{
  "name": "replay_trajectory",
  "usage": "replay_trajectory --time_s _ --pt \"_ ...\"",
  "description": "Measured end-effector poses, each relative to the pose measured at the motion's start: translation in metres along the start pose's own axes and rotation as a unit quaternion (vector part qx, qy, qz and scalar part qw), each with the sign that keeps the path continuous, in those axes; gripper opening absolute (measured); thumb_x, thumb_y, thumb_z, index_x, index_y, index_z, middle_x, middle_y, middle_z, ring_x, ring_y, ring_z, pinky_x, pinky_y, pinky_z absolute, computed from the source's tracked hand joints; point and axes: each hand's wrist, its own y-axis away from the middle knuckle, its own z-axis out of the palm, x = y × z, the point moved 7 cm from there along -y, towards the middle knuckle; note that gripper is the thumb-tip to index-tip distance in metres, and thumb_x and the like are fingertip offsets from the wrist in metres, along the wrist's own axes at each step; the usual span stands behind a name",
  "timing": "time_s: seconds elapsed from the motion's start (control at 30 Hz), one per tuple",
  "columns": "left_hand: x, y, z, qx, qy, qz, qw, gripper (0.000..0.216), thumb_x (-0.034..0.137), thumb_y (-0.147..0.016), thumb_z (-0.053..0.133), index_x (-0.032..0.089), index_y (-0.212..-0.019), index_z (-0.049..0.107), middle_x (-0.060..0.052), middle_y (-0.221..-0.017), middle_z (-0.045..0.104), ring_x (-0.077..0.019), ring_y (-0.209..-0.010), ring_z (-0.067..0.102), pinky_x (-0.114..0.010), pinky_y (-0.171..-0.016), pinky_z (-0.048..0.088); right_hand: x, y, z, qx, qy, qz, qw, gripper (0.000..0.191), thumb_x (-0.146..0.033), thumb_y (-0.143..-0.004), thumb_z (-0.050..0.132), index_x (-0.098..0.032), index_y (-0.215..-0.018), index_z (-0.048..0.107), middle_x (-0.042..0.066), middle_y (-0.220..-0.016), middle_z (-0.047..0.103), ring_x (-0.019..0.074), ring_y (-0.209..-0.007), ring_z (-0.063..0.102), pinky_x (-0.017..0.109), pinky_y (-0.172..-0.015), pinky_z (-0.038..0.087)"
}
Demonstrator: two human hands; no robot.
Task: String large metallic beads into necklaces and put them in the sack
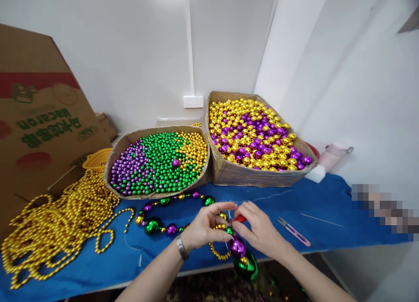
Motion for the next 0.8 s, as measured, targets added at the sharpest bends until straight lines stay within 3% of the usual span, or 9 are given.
replay_trajectory --time_s 0.1,0.2,0.3,0.43,0.53,0.67,0.8 --pt "0.011 -0.006 0.004 0.042 -0.007 0.009 0.999 0.064 0.016 -0.061 0.079 0.021 -0.120 0.056 -0.012 -0.119 0.059 -0.0115 -0.069 0.061 -0.022 -0.056 0.053 0.009 0.019 -0.028 0.083 -0.062 0.037 0.994 0.009 -0.030 -0.084 0.050 -0.022 -0.084 0.054 0.002 -0.085 0.056 0.0172 -0.080 0.053 0.028 -0.069 0.043" --pt "0.037 -0.018 0.008 0.118 -0.011 0.072 0.990 0.056 0.020 -0.066 0.076 0.021 -0.118 0.056 -0.012 -0.125 0.055 -0.0138 -0.075 0.060 -0.021 -0.053 0.053 0.019 0.051 -0.044 0.192 -0.119 0.086 0.970 0.014 -0.033 -0.082 0.053 -0.022 -0.074 0.049 0.000 -0.073 0.051 0.0141 -0.066 0.052 0.025 -0.059 0.043" --pt "0.065 -0.032 0.019 0.177 -0.017 0.141 0.974 0.048 0.023 -0.069 0.073 0.021 -0.114 0.058 -0.010 -0.127 0.053 -0.0131 -0.078 0.060 -0.021 -0.054 0.054 0.018 0.066 -0.023 0.175 -0.142 0.134 0.965 0.015 -0.036 -0.084 0.053 -0.022 -0.080 0.053 -0.004 -0.059 0.046 0.0112 -0.050 0.047 0.022 -0.047 0.039" --pt "0.088 -0.049 0.038 0.208 -0.021 0.179 0.961 0.052 0.024 -0.069 0.073 0.018 -0.117 0.055 -0.008 -0.110 0.061 -0.0116 -0.071 0.061 -0.022 -0.056 0.054 0.002 0.046 0.004 0.165 -0.121 0.122 0.971 0.029 -0.033 -0.086 0.050 -0.021 -0.111 0.057 0.007 -0.094 0.062 0.0169 -0.081 0.060 0.027 -0.071 0.048" --pt "0.107 -0.060 0.042 0.222 -0.035 0.201 0.953 0.059 0.023 -0.068 0.073 0.017 -0.122 0.051 -0.005 -0.094 0.063 -0.0098 -0.063 0.060 -0.022 -0.055 0.054 -0.008 0.020 0.004 0.147 -0.139 0.078 0.976 0.025 -0.033 -0.086 0.050 -0.020 -0.104 0.062 0.004 -0.084 0.065 0.0169 -0.076 0.062 0.026 -0.068 0.049" --pt "0.150 -0.070 0.025 0.241 -0.090 0.262 0.930 0.061 0.025 -0.071 0.070 0.017 -0.127 0.047 -0.005 -0.093 0.062 -0.0080 -0.061 0.059 -0.020 -0.054 0.052 -0.012 -0.005 -0.039 0.165 -0.157 0.074 0.971 0.025 -0.037 -0.090 0.045 -0.019 -0.098 0.060 0.001 -0.074 0.065 0.0127 -0.065 0.058 0.022 -0.059 0.045" --pt "0.186 -0.080 -0.006 0.248 -0.177 0.301 0.904 0.054 0.034 -0.080 0.061 0.017 -0.129 0.046 -0.011 -0.112 0.058 -0.0129 -0.077 0.061 -0.021 -0.056 0.053 -0.021 -0.036 -0.098 0.220 -0.282 0.058 0.932 0.027 -0.044 -0.087 0.050 -0.019 -0.092 0.059 0.000 -0.072 0.063 0.0078 -0.052 0.048 0.019 -0.047 0.038"
